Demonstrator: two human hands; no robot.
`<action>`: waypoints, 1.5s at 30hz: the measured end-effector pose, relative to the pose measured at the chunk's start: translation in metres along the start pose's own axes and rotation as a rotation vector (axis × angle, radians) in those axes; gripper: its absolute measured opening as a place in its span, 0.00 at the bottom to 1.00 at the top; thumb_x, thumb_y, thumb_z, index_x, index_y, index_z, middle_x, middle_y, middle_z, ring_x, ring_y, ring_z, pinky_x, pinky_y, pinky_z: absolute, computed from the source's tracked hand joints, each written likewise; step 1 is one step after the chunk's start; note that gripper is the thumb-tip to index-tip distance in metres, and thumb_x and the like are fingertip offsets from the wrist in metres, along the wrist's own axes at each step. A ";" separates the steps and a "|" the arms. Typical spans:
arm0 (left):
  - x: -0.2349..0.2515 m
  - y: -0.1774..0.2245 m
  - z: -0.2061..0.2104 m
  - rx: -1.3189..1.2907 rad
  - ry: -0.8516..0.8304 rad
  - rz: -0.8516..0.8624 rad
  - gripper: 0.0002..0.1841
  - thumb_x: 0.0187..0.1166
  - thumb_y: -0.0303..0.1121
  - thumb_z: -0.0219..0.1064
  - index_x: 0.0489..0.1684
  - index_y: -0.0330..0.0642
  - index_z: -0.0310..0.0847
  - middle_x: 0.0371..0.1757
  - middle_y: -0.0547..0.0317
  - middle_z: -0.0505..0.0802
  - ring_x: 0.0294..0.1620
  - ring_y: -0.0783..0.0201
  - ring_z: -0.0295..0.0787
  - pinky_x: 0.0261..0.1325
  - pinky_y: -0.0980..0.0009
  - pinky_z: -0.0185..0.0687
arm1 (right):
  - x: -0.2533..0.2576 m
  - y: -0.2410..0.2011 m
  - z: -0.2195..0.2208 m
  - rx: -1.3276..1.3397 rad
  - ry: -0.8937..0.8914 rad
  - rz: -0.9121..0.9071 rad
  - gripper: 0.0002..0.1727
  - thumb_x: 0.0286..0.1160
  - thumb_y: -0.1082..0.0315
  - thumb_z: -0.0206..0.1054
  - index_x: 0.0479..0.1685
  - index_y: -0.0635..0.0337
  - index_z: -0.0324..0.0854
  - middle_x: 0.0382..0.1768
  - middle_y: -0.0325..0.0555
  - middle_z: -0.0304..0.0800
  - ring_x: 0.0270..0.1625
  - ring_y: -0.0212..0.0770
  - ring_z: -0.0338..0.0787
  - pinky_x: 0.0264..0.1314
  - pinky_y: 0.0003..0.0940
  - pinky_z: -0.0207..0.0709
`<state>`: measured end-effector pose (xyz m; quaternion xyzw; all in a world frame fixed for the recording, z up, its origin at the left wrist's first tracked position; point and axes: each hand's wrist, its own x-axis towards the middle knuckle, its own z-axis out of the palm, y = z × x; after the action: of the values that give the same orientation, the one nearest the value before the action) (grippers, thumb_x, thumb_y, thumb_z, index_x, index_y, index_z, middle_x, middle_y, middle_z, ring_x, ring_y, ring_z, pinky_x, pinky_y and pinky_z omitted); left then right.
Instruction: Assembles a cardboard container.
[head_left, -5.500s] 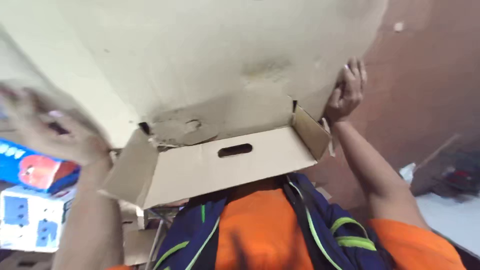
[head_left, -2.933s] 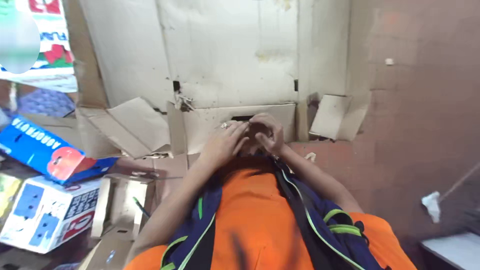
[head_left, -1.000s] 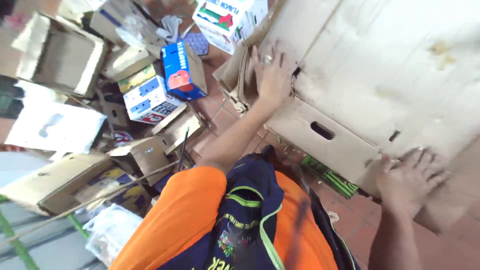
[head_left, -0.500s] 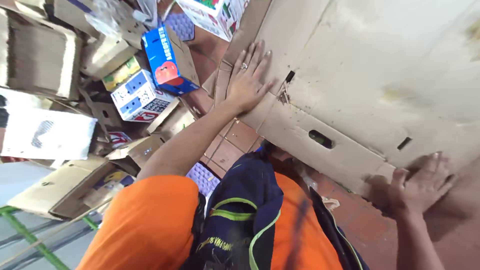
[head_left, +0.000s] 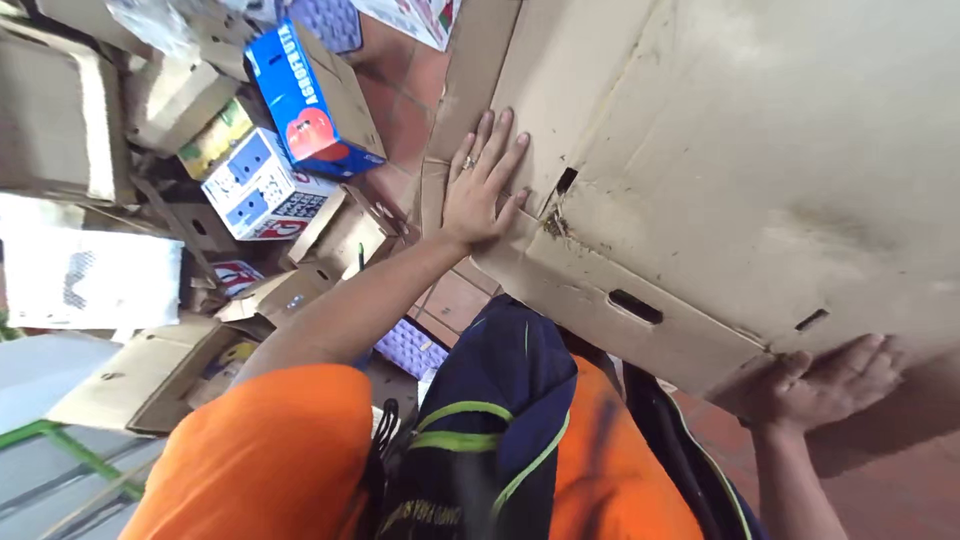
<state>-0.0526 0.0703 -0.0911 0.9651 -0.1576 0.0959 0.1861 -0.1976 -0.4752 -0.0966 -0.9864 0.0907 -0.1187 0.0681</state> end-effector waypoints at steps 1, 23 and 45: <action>0.001 0.000 -0.002 -0.005 -0.009 0.005 0.36 0.87 0.58 0.46 0.92 0.50 0.62 0.94 0.46 0.62 0.96 0.46 0.48 0.95 0.40 0.39 | 0.001 -0.004 -0.006 -0.041 -0.025 -0.011 0.49 0.83 0.32 0.39 0.92 0.63 0.56 0.90 0.66 0.57 0.94 0.64 0.53 0.95 0.61 0.38; -0.019 -0.032 -0.024 -0.259 -0.028 0.215 0.24 0.92 0.32 0.44 0.81 0.36 0.74 0.88 0.50 0.73 0.93 0.53 0.59 0.96 0.50 0.46 | -0.074 -0.334 0.009 0.396 -0.525 -1.320 0.64 0.63 0.13 0.46 0.90 0.60 0.62 0.92 0.52 0.58 0.95 0.50 0.54 0.98 0.53 0.41; 0.004 -0.025 -0.070 0.237 -0.207 -0.099 0.39 0.84 0.72 0.31 0.92 0.71 0.60 0.97 0.72 0.57 0.97 0.44 0.40 0.83 0.25 0.49 | -0.122 -0.325 -0.056 0.469 -0.857 -1.271 0.43 0.78 0.30 0.57 0.83 0.52 0.74 0.89 0.45 0.68 0.91 0.48 0.64 0.92 0.52 0.58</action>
<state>-0.0491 0.1188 -0.0346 0.9916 -0.1156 0.0047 0.0583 -0.2753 -0.1407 -0.0191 -0.7692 -0.5498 0.2382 0.2219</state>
